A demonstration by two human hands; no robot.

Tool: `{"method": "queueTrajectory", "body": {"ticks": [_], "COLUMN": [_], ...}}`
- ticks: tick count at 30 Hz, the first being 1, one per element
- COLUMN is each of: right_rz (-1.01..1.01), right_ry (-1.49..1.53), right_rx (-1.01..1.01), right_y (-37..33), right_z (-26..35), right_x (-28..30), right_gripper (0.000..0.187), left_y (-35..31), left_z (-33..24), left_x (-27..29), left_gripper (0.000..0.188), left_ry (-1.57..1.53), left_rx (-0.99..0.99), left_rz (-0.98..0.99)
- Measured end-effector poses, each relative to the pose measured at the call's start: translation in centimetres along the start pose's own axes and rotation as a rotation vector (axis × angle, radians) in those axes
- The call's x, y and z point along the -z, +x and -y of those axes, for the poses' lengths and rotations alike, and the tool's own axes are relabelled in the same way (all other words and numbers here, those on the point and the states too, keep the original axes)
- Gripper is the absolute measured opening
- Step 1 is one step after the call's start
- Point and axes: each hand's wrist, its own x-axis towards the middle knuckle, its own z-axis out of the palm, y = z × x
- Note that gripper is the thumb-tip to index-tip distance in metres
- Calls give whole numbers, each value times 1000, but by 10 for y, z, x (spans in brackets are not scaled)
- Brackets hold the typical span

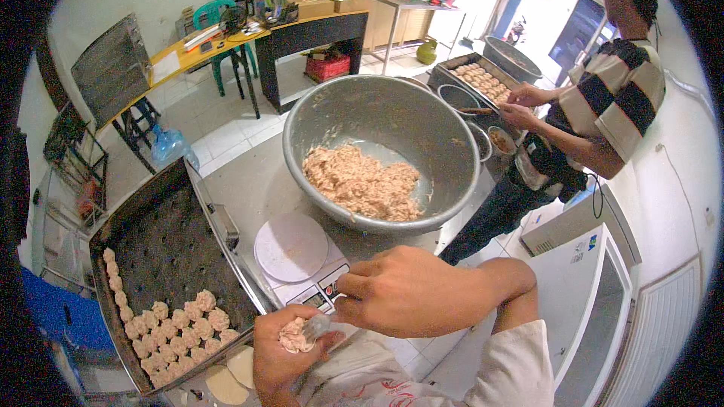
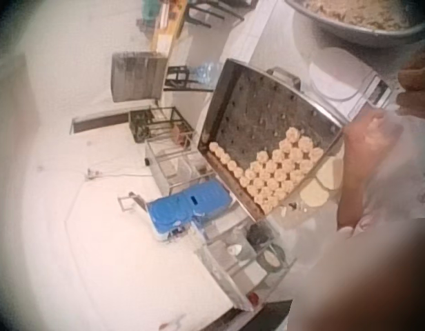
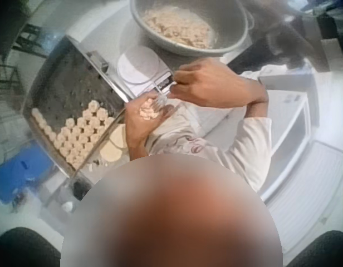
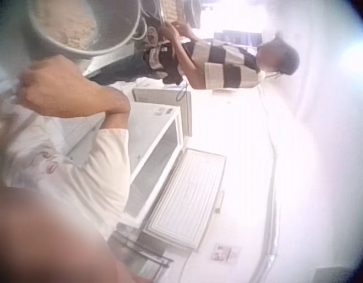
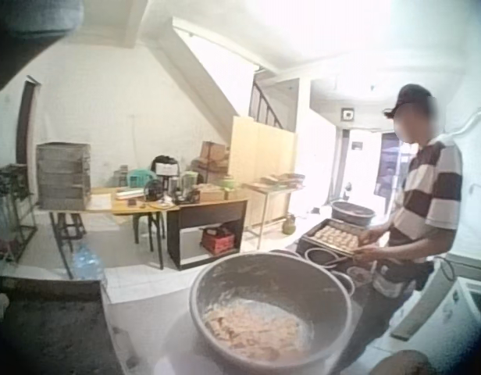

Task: The person scoops meat filling from a large bowl using a fork and places it onto round wrappers held in the left hand. The filled dumplings are then placed onto a perforated metal tray. A coworker is visible in the background performing a similar task.

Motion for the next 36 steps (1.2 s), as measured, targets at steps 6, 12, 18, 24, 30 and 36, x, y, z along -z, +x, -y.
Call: {"method": "queueTrajectory", "body": {"ticks": [6, 12, 18, 24, 30, 36], "right_rz": [-85, -104, -95, -77, -149, -257], "right_ry": [-26, -12, 26, 90, 77, 145], "right_rx": [-32, -10, 13, 92, 64, 10], "right_y": [9, 17, 18, 16, 20, 27], "right_z": [4, 4, 3, -1, 1, 4], "right_x": [-7, -11, -12, -18, -15, -15], "right_gripper": [20, 22, 22, 22, 21, 21], "left_y": [9, 5, 5, -25, -6, -20], "left_z": [6, 22, 11, -3, 24, 9], "left_x": [-9, -8, -2, 9, 21, 12], "left_gripper": [35, 39, 31, 42, 36, 41], "left_ry": [-73, -147, -181, -436, -76, -287], "left_rx": [-50, -100, -83, 183, -8, 60], "left_rz": [-123, -220, -223, -120, -140, -262]}}
